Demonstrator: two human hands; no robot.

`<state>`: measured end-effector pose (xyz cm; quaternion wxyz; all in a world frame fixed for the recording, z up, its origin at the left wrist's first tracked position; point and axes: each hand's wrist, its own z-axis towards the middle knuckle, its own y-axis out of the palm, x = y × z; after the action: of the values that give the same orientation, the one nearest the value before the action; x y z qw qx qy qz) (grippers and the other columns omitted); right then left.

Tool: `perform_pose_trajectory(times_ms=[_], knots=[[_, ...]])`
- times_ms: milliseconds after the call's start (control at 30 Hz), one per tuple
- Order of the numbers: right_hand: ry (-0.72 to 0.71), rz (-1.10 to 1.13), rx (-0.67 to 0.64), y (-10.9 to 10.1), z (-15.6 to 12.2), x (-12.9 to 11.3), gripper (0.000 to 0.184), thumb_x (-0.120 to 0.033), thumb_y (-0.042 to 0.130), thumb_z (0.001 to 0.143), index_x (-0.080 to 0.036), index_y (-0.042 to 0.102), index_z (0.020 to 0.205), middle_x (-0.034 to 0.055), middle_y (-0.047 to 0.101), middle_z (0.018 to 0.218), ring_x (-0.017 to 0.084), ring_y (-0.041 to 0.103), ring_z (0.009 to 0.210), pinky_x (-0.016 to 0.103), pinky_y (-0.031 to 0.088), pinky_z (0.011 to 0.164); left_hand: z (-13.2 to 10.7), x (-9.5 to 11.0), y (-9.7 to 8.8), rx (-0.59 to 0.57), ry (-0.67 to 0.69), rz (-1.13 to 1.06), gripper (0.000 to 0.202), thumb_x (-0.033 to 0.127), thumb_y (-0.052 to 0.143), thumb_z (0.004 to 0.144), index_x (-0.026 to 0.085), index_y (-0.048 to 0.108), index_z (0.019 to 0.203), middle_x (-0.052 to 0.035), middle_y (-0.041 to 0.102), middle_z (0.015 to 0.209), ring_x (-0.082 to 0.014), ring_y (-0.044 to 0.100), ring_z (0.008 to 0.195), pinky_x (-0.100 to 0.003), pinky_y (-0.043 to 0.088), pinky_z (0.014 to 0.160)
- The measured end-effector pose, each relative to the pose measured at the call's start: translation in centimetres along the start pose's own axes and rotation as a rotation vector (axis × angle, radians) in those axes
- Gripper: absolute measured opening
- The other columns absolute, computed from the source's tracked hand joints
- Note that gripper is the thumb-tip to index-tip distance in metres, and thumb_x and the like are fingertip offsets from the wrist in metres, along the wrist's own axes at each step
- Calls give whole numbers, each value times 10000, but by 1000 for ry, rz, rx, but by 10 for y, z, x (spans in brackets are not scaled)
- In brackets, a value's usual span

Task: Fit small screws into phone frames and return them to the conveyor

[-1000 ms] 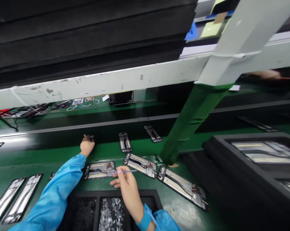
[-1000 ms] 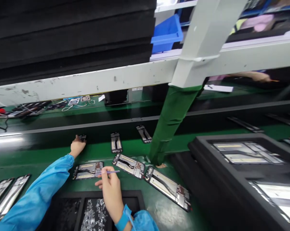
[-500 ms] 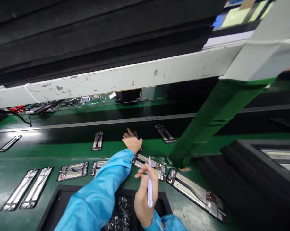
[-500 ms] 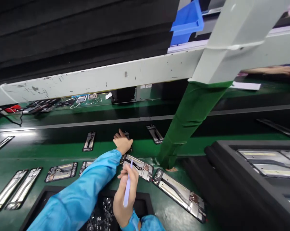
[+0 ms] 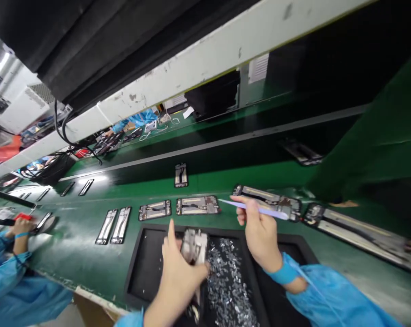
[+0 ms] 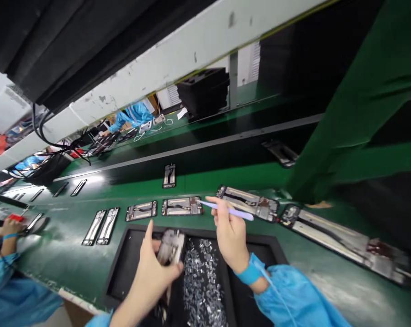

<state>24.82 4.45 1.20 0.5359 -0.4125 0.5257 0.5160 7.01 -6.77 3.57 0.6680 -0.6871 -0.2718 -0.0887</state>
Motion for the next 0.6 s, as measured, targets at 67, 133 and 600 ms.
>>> perform_pose_trajectory(times_ms=[67, 133, 600], knots=[[48, -59, -208, 1, -10, -2, 625, -718, 417, 981, -177, 699, 845, 6, 528, 629, 142, 451, 527, 288, 362, 485, -48, -17, 21, 24, -122, -72, 1353, 221, 787, 691, 223, -198, 1619, -137, 502, 1167, -353, 562, 1108, -554, 482, 987], [71, -137, -392, 4, -21, -5, 609, -703, 447, 977, -196, 658, 715, 0, 534, 555, 141, 469, 492, 287, 372, 489, -74, -20, 41, 70, -174, -75, 1327, 222, 794, 697, 250, -133, 1645, -139, 467, 1186, -381, 517, 1151, -594, 448, 1020], [119, -361, -674, 18, -41, 8, 347, -525, 615, 898, -240, 643, 702, -31, 585, 472, 163, 564, 433, 285, 414, 473, 42, -33, -39, -435, 732, 110, 411, 449, 818, 883, 193, 652, 1159, -61, 623, 1100, -254, 565, 1063, -390, 432, 959]])
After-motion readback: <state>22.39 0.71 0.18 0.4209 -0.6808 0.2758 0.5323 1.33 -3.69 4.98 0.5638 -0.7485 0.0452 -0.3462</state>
